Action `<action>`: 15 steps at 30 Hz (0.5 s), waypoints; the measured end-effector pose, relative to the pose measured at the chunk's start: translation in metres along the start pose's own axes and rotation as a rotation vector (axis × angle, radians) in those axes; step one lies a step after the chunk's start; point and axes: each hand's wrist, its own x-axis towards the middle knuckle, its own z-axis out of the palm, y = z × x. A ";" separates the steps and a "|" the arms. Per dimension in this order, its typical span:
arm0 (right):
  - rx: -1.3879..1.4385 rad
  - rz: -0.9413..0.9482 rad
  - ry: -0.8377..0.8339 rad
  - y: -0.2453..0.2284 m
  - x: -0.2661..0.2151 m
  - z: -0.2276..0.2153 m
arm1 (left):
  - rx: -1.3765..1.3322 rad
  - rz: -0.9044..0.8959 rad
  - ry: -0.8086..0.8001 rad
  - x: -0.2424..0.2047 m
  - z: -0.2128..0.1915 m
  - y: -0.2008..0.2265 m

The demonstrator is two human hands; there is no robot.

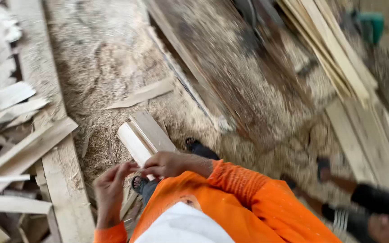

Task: Sorting and organizing thin wooden strips in a woodworking area.

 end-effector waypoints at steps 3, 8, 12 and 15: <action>0.107 -0.030 0.373 0.110 -0.046 -0.017 | 0.235 0.001 -0.391 0.041 0.032 -0.003; 0.183 -0.209 1.757 0.221 -0.252 -0.062 | 0.965 0.056 -0.545 0.112 0.031 -0.081; 1.291 0.189 2.145 0.304 -0.449 -0.048 | 1.003 -0.519 -0.429 0.126 0.033 -0.096; 1.305 -0.037 2.426 0.371 -0.561 -0.055 | 0.880 -0.353 -0.164 0.122 -0.014 -0.188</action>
